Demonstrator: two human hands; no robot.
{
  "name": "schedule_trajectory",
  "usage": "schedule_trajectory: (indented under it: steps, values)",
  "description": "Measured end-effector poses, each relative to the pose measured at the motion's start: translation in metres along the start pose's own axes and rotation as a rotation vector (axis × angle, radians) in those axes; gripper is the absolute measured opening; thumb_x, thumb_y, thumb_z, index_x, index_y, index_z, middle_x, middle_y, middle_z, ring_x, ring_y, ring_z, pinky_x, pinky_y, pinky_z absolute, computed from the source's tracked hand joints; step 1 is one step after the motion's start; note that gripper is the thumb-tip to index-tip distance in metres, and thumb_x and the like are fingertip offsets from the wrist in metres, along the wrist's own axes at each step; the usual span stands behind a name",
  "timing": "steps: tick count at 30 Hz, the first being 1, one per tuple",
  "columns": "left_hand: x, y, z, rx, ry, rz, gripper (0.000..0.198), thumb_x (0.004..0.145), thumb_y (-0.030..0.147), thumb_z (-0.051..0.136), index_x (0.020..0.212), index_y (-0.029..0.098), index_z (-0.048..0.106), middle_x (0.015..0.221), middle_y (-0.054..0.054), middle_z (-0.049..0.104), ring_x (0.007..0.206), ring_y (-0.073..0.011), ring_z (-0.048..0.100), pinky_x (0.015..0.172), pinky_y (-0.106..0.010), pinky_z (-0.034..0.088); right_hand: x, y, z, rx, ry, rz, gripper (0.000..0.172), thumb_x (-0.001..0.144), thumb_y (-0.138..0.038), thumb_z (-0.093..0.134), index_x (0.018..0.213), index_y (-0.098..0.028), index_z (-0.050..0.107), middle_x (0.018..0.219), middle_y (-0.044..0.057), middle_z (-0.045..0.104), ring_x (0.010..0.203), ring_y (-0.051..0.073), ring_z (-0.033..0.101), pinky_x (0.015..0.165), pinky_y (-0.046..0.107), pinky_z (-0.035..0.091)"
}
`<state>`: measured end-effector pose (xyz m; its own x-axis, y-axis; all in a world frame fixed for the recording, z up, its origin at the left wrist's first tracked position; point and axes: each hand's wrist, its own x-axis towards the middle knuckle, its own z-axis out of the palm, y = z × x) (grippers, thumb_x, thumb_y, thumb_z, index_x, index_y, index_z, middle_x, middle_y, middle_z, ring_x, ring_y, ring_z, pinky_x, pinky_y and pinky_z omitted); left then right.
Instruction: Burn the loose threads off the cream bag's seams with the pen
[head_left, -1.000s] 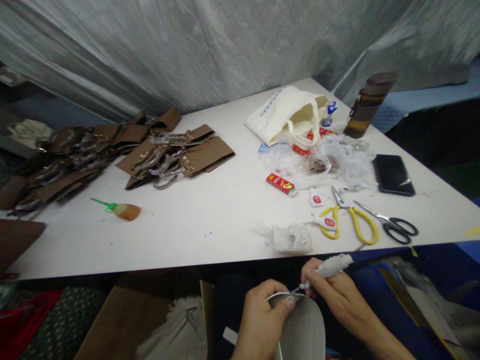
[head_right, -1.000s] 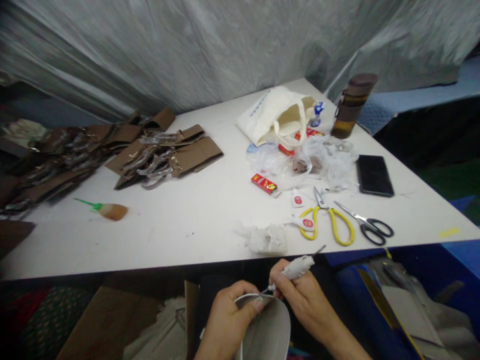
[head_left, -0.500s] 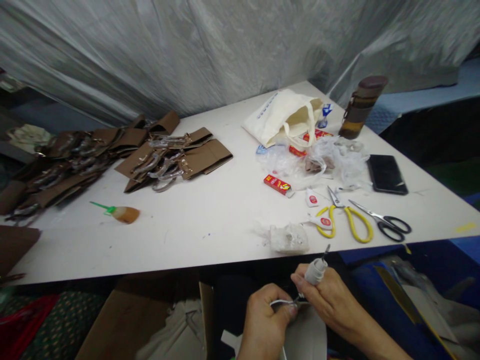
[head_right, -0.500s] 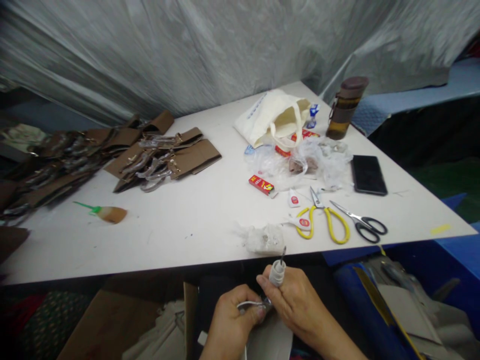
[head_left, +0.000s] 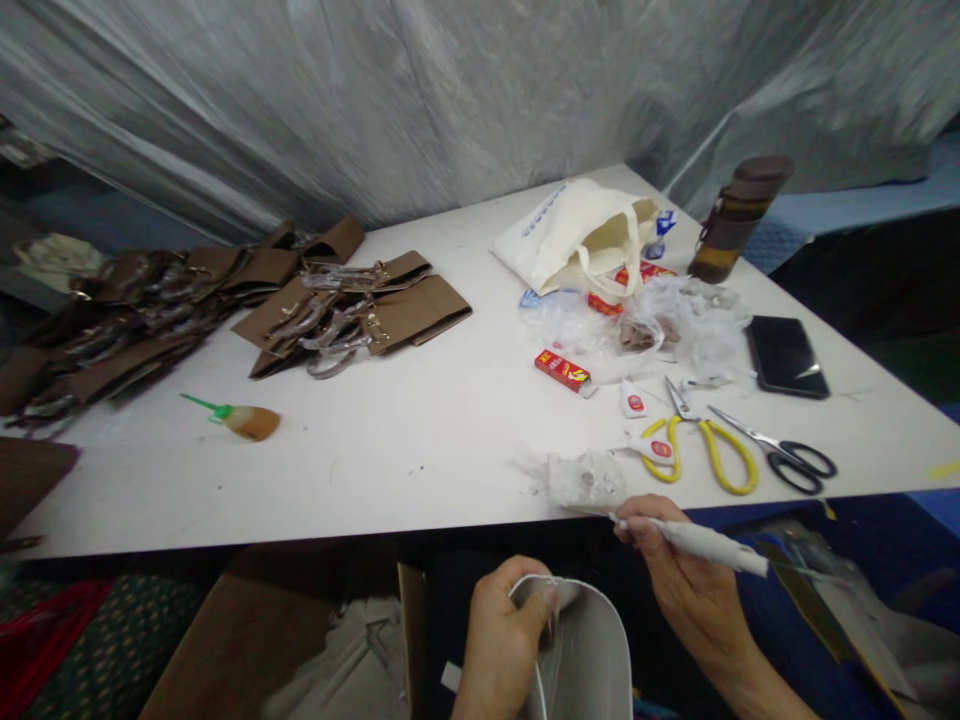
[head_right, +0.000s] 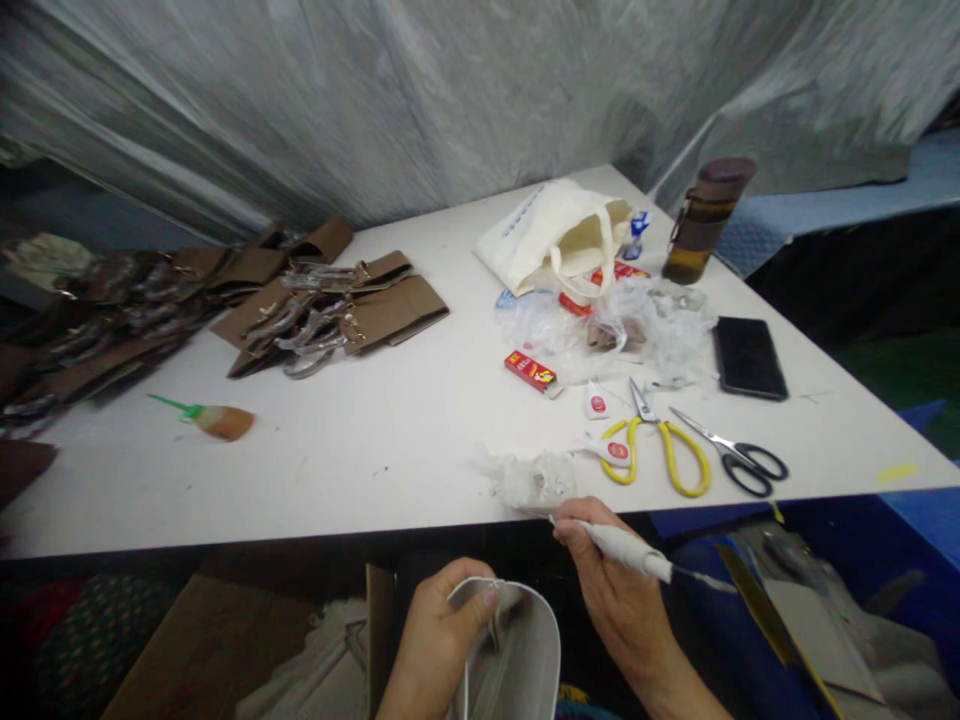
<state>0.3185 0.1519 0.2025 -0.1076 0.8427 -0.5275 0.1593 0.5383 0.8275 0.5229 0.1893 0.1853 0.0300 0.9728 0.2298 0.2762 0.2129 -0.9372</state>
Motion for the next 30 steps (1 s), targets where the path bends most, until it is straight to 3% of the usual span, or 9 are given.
schedule_trajectory:
  steps: [4, 12, 19, 25, 27, 30]
  values:
    - [0.000, 0.002, -0.003, -0.018, -0.025, -0.001, 0.021, 0.075, 0.032, 0.067, 0.082, 0.013, 0.073, 0.069, -0.003, 0.062, 0.066, -0.0165, 0.051, 0.059, -0.026, 0.037, 0.010, 0.003, 0.004, -0.066, -0.018, -0.131, 0.016, 0.110, -0.036, 0.056, 0.103, -0.025, 0.066, 0.091, 0.000, 0.067, 0.084, 0.018, 0.063, 0.078, 0.027, 0.048]
    - [0.004, -0.005, -0.007, -0.081, -0.027, -0.031, 0.024, 0.069, 0.035, 0.072, 0.076, 0.012, 0.072, 0.064, -0.002, 0.060, 0.062, -0.0150, 0.048, 0.060, -0.026, 0.036, 0.020, 0.008, 0.010, -0.181, -0.077, -0.277, 0.017, 0.111, -0.034, 0.055, 0.104, -0.022, 0.064, 0.091, 0.002, 0.068, 0.082, 0.018, 0.063, 0.078, 0.030, 0.047]
    - [0.007, -0.007, -0.010, -0.080, -0.035, -0.048, 0.029, 0.067, 0.038, 0.075, 0.077, 0.011, 0.073, 0.067, -0.004, 0.064, 0.065, -0.0167, 0.051, 0.063, -0.028, 0.038, 0.025, 0.009, 0.014, -0.233, -0.083, -0.295, 0.020, 0.112, -0.036, 0.053, 0.103, -0.021, 0.064, 0.089, 0.002, 0.068, 0.081, 0.019, 0.065, 0.077, 0.030, 0.048]
    - [0.005, -0.005, -0.011, -0.094, -0.038, -0.066, 0.031, 0.066, 0.040, 0.076, 0.078, 0.012, 0.073, 0.068, -0.004, 0.065, 0.066, -0.0177, 0.052, 0.065, -0.029, 0.038, 0.019, 0.006, 0.009, -0.153, -0.052, -0.238, 0.020, 0.110, -0.037, 0.056, 0.100, -0.022, 0.067, 0.088, 0.002, 0.068, 0.079, 0.019, 0.064, 0.076, 0.030, 0.048]
    - [0.005, -0.004, -0.012, -0.101, -0.039, -0.076, 0.031, 0.065, 0.040, 0.076, 0.077, 0.012, 0.073, 0.067, -0.004, 0.064, 0.065, -0.0174, 0.052, 0.065, -0.029, 0.038, 0.013, 0.002, 0.008, -0.049, -0.058, -0.146, 0.022, 0.110, -0.037, 0.055, 0.098, -0.023, 0.067, 0.086, 0.001, 0.067, 0.078, 0.018, 0.063, 0.075, 0.028, 0.048]
    - [0.006, -0.002, -0.013, -0.099, -0.035, -0.074, 0.029, 0.064, 0.038, 0.075, 0.076, 0.012, 0.074, 0.066, -0.003, 0.063, 0.066, -0.0169, 0.051, 0.065, -0.028, 0.038, 0.004, -0.005, 0.008, 0.143, -0.173, 0.052, 0.032, 0.111, -0.039, 0.050, 0.089, -0.023, 0.066, 0.076, -0.002, 0.064, 0.071, 0.015, 0.062, 0.068, 0.024, 0.049]
